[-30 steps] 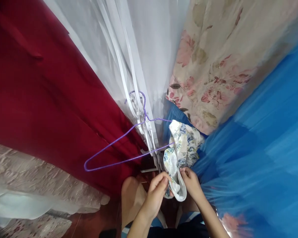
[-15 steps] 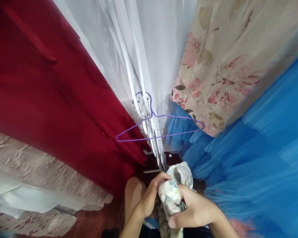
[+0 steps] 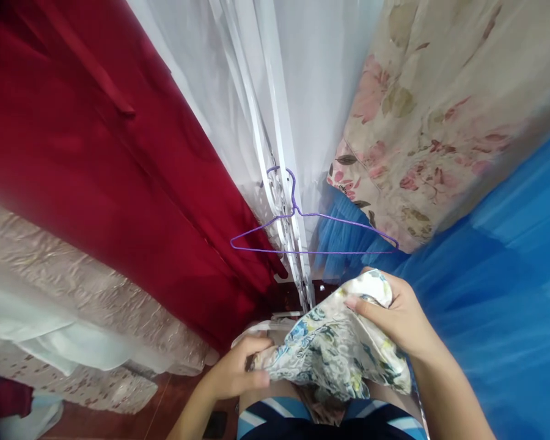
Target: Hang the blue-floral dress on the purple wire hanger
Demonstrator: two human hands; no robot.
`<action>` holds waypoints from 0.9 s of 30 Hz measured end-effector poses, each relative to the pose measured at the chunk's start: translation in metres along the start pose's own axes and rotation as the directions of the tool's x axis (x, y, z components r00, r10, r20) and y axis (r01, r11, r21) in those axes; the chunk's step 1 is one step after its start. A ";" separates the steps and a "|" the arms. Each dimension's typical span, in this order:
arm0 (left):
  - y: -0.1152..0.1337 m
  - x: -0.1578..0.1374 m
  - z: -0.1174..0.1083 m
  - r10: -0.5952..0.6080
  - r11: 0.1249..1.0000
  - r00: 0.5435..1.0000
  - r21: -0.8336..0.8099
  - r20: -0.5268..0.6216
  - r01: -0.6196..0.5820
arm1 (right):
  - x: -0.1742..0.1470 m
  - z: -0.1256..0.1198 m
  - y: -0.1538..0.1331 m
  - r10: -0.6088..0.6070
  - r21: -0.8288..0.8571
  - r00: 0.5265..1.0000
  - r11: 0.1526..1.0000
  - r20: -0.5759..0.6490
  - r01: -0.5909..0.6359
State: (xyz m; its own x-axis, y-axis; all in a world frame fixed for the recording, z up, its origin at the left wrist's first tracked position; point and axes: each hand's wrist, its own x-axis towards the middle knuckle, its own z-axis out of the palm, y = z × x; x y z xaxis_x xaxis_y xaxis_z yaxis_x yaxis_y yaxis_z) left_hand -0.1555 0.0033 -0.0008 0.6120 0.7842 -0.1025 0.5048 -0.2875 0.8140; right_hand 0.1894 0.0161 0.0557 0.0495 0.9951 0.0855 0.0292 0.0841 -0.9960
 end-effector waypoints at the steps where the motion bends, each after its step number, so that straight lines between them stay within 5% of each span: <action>1: 0.001 -0.001 -0.003 -0.007 0.997 1.000 0.075 -0.003 0.008 | 0.001 0.001 -0.002 -0.031 -0.043 0.998 0.999 -0.045 0.029; 4: -0.003 0.000 -0.024 -0.018 0.962 0.995 0.269 -0.102 0.045 | 0.004 0.002 -0.007 -0.075 -0.119 0.995 0.991 -0.069 0.066; 9: -0.016 0.019 -0.093 -0.071 0.806 0.944 0.538 -0.322 0.245 | 0.017 0.009 -0.012 -0.024 -0.100 1.000 0.995 0.015 0.025; 12: -0.015 0.035 -0.132 -0.121 0.732 0.889 0.565 -0.442 0.381 | 0.027 0.021 -0.010 -0.031 -0.109 0.998 0.993 0.051 0.036; 15: -0.010 0.051 -0.158 -0.089 0.752 0.799 0.486 -0.595 0.445 | 0.039 0.033 0.001 -0.043 -0.149 0.992 0.987 0.119 0.061; 18: -0.004 0.069 -0.169 0.051 0.869 0.713 0.383 -0.699 0.313 | 0.051 0.036 0.015 -0.045 -0.213 0.991 0.974 0.129 0.072; 22: 0.012 0.099 -0.161 0.265 0.952 0.591 0.305 -0.762 -0.034 | 0.057 0.035 0.026 -0.053 -0.250 0.990 0.964 0.134 0.086; 24: 0.025 0.111 -0.150 0.292 0.953 0.623 0.271 -0.726 -0.131 | 0.055 0.036 0.028 -0.047 -0.261 0.989 0.962 0.142 0.083; 27: 0.040 0.121 -0.133 0.292 0.950 0.735 0.275 -0.612 -0.149 | 0.048 0.035 0.028 -0.029 -0.289 0.990 0.955 0.137 0.068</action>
State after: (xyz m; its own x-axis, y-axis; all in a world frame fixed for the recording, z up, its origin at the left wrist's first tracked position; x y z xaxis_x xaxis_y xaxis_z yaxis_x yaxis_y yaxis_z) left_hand -0.1424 0.1597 0.0952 0.2244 0.8286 0.5129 0.5562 -0.5410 0.6308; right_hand 0.1573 0.0679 0.0313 -0.0885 0.9900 0.1096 0.3202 0.1325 -0.9381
